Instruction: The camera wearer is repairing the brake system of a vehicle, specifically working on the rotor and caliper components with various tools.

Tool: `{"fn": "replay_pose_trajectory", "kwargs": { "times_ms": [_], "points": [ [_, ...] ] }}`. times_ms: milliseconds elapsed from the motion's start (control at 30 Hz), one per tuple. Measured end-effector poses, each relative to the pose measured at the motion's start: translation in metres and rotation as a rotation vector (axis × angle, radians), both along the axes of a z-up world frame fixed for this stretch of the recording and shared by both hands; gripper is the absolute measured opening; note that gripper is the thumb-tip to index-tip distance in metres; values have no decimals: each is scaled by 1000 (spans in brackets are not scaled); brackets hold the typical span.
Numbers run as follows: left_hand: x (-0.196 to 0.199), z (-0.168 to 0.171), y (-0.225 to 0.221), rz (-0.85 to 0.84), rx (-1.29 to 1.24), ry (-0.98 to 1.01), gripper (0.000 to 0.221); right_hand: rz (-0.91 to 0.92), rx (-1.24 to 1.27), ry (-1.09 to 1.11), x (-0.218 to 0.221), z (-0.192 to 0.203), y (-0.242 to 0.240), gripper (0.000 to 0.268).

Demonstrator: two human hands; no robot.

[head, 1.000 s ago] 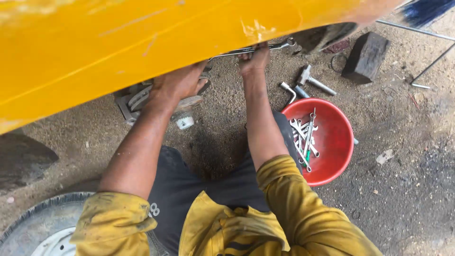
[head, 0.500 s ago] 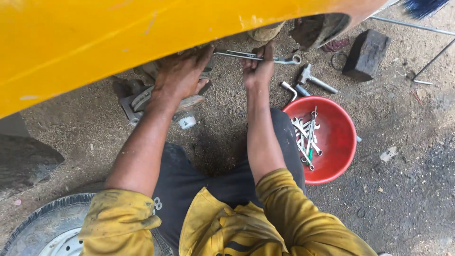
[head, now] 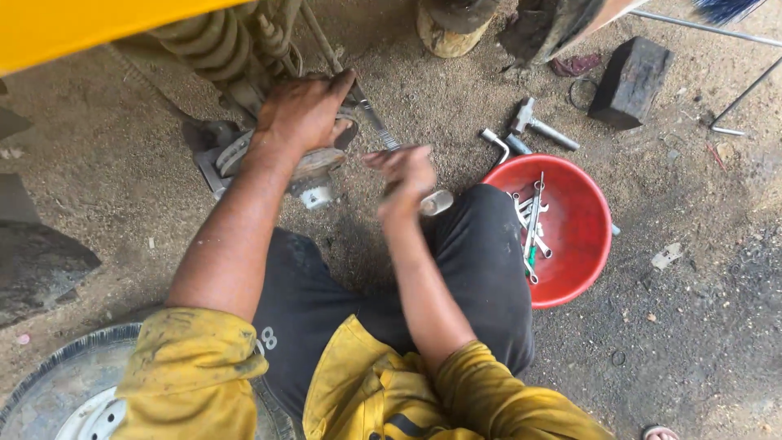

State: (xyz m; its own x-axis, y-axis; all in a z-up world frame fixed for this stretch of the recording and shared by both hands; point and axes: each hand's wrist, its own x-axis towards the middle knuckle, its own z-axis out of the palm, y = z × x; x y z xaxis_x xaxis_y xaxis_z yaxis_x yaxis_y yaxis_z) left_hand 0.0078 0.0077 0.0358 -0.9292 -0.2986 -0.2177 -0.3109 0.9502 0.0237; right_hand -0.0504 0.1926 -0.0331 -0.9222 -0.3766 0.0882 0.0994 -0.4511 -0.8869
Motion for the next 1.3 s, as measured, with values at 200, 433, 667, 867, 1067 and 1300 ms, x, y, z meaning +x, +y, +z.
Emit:
{"fn": "replay_pose_trajectory", "kwargs": {
  "times_ms": [200,433,667,867,1067,1300],
  "points": [
    [-2,10,2,-56,2,111,75,254,-260,-402,-150,-27,-18,53],
    [0,-17,-9,-190,-168,429,96,129,-227,-306,-51,5,0,52],
    [1,-13,-6,-17,-45,-31,85,-34,320,448,99,-30,-22,29],
    [-6,9,1,14,-20,-77,84,232,160,594,-14,-26,30,43],
    [0,11,3,-2,-48,-92,88,146,-75,-366,-64,-8,12,38],
    [5,-19,-4,-63,-124,61,88,358,-92,-325,-145,-15,1,35]
  ]
}}
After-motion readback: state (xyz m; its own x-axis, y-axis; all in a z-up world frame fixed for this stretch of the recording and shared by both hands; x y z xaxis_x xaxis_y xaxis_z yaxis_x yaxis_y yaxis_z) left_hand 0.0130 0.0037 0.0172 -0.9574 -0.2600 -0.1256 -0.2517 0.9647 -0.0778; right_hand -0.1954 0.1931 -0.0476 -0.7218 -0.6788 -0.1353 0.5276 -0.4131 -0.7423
